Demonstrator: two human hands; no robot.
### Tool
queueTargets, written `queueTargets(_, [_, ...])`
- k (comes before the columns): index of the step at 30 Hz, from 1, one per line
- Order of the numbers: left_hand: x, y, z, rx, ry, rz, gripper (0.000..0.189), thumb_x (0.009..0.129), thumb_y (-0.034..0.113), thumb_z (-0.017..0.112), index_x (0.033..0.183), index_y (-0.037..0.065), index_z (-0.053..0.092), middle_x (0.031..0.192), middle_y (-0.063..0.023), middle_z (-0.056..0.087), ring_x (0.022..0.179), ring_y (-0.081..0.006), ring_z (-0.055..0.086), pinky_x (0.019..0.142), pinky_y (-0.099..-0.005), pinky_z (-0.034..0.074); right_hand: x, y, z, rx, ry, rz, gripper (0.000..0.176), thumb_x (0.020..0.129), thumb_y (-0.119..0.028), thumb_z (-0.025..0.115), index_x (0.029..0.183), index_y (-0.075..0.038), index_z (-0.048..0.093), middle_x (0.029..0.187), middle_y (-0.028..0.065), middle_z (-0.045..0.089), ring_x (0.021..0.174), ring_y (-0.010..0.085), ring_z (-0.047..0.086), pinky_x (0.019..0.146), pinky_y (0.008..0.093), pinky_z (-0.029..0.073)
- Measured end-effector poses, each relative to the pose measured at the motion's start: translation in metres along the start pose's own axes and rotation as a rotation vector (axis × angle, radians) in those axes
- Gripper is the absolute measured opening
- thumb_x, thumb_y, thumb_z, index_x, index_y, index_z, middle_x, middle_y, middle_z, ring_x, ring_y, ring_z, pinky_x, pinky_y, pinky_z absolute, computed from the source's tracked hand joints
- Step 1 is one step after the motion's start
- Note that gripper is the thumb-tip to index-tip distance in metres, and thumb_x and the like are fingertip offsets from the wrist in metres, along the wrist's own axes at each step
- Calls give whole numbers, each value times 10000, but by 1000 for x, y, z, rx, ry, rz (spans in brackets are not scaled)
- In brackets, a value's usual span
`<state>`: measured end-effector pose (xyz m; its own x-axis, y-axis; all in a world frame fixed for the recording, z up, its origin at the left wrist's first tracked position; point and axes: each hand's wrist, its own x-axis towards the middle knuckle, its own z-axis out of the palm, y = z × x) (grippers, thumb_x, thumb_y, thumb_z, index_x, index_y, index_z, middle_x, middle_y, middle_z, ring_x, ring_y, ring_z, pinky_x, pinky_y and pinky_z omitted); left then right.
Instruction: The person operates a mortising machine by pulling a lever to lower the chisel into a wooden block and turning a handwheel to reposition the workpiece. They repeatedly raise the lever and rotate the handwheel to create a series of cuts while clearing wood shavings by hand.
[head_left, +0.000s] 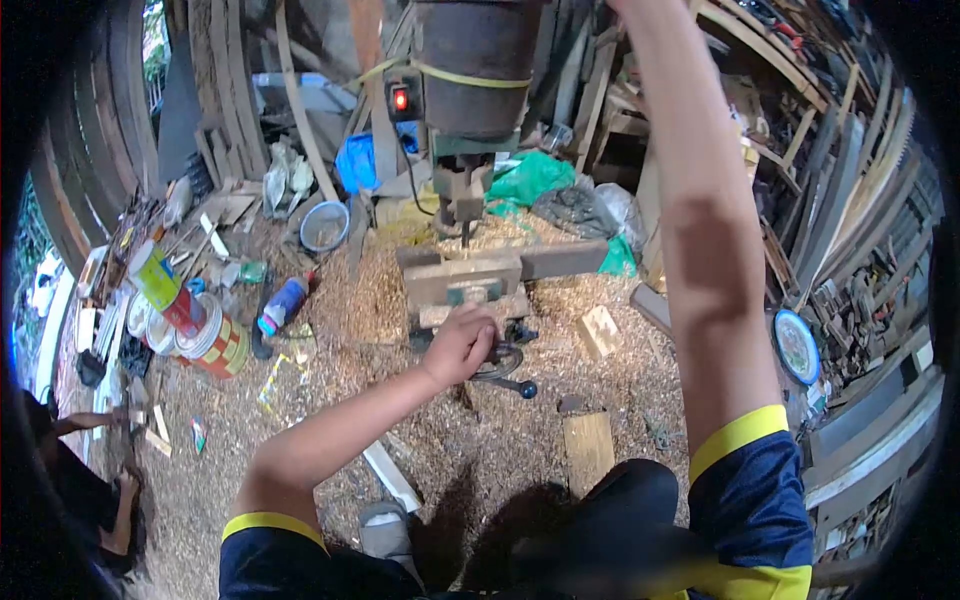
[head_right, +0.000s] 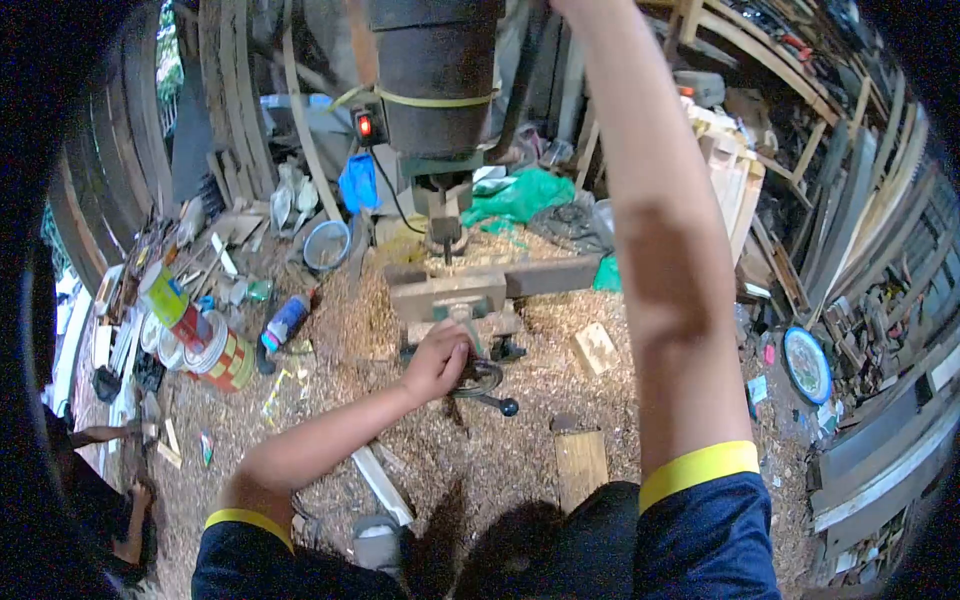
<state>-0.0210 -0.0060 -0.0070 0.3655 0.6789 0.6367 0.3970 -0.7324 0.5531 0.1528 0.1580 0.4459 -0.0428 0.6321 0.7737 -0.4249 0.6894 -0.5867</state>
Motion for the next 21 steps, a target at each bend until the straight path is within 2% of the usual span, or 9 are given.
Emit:
queueTargets(2, [0, -2, 2, -11, 17, -11, 189, 999, 98, 501, 851, 12, 582, 876, -150, 577, 872, -370, 534, 834, -456, 439, -65, -10, -9, 32, -65, -211, 251, 1041, -210, 482, 983, -19, 634, 521, 4, 437, 418, 145, 451, 498, 300, 449])
queueTargets(4, [3, 2, -3, -15, 4, -15, 196, 1001, 100, 498, 843, 13, 574, 867, -150, 564, 864, -366, 527, 830, -454, 437, -140, -4, -57, -61, -307, -233, 454, 1005, -449, 604, 1023, 5, 599, 885, 98, 575, 764, 222, 563, 717, 381, 476])
queueTargets(5, [4, 3, -4, -15, -11, 1, 203, 1004, 103, 495, 836, 14, 566, 859, -150, 551, 856, -361, 520, 827, -453, 436, -212, -14, -31, -263, -91, -341, 376, 1013, -379, 587, 907, -19, 600, 704, 44, 457, 621, 182, 477, 593, 328, 394])
queueTargets(6, [3, 0, -2, -16, -9, -9, 203, 1004, 103, 495, 836, 14, 566, 859, -150, 551, 856, -361, 520, 827, -453, 436, -266, 3, -43, -24, -79, -256, 370, 1002, -367, 512, 796, -62, 558, 659, 26, 493, 660, 245, 493, 729, 414, 397])
queueTargets(9, [1, 3, 1, 36, 13, -9, 229, 1013, 110, 486, 814, 13, 539, 825, -146, 510, 833, -349, 487, 812, -449, 429, -378, 21, -80, -282, -346, -284, 344, 946, -336, 564, 800, -38, 652, 647, 57, 601, 700, 190, 577, 836, 466, 461])
queueTargets(14, [1, 2, 3, 8, 39, -13, 240, 1016, 117, 483, 806, 13, 537, 824, -146, 516, 842, -346, 499, 814, -450, 431, -379, -4, -86, -319, -435, 153, 585, 1012, -514, 407, 956, -10, 698, 605, 50, 617, 631, 173, 582, 808, 416, 484])
queueTargets(16, [0, -1, 2, 39, 25, 3, 237, 1030, 100, 474, 828, 10, 559, 826, -137, 547, 831, -332, 513, 814, -423, 434, -346, -28, -72, -264, -589, 708, 852, 1013, -699, 240, 1065, 20, 694, 587, 53, 612, 564, 164, 569, 709, 341, 489])
queueTargets(17, [0, -1, 2, 14, 28, 10, 231, 1030, 100, 478, 831, 12, 554, 832, -139, 539, 835, -341, 510, 817, -429, 432, -329, -35, -69, -224, -542, 970, 829, 1021, -726, 335, 1099, 14, 700, 587, 28, 606, 540, 133, 560, 635, 282, 469])
queueTargets(21, [-1, -11, 1, -13, 19, 67, 220, 1027, 97, 474, 834, 13, 538, 843, -147, 515, 844, -355, 501, 825, -443, 427, -291, -58, -28, -785, -582, 739, 497, 1033, -512, 569, 1120, -50, 729, 669, -11, 614, 537, 58, 520, 539, 228, 404])
